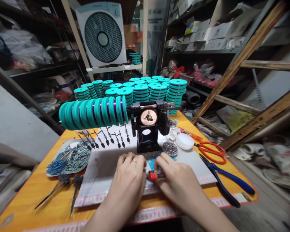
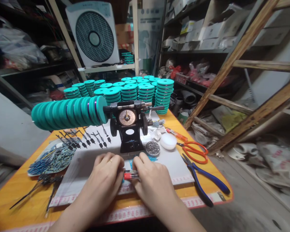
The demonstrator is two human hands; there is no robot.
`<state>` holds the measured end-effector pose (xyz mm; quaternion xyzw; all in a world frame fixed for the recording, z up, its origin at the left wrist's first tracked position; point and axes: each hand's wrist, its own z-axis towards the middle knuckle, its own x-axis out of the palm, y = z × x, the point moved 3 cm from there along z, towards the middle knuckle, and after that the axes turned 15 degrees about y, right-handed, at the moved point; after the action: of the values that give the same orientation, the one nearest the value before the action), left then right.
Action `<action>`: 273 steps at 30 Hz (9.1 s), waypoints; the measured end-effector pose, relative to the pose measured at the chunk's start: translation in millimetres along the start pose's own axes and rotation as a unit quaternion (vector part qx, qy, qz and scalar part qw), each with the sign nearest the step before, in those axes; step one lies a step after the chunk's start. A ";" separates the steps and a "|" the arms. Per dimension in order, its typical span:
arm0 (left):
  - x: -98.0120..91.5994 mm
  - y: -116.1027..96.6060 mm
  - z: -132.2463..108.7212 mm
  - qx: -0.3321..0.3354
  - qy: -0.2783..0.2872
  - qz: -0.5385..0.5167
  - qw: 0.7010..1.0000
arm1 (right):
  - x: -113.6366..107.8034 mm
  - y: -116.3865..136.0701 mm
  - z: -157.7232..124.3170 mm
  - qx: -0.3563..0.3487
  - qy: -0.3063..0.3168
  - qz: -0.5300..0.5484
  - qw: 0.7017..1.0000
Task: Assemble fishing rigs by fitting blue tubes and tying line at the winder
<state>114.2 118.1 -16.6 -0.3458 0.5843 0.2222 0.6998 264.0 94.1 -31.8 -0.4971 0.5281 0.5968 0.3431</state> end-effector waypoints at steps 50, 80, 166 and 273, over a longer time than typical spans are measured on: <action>-3.5 -46.2 66.1 -0.006 0.129 -0.330 0.935 | -7.8 -57.2 -63.7 0.006 -0.269 0.270 0.924; 22.4 -66.4 43.1 -0.069 0.216 -0.819 0.527 | -29.3 -43.5 -52.0 -0.040 -0.098 0.492 0.864; 37.4 -75.6 19.9 -0.116 -0.053 -0.922 0.366 | 0.9 -19.0 -59.9 -0.006 -0.262 0.397 0.880; 13.4 -42.4 39.1 -0.052 0.235 -0.695 0.678 | -14.0 -45.7 -35.2 -0.011 -0.055 0.552 0.832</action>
<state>173.4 117.8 -17.0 -0.7289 0.3084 -0.3861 0.4738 318.6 70.9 -29.8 -0.0937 0.6883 0.7191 -0.0206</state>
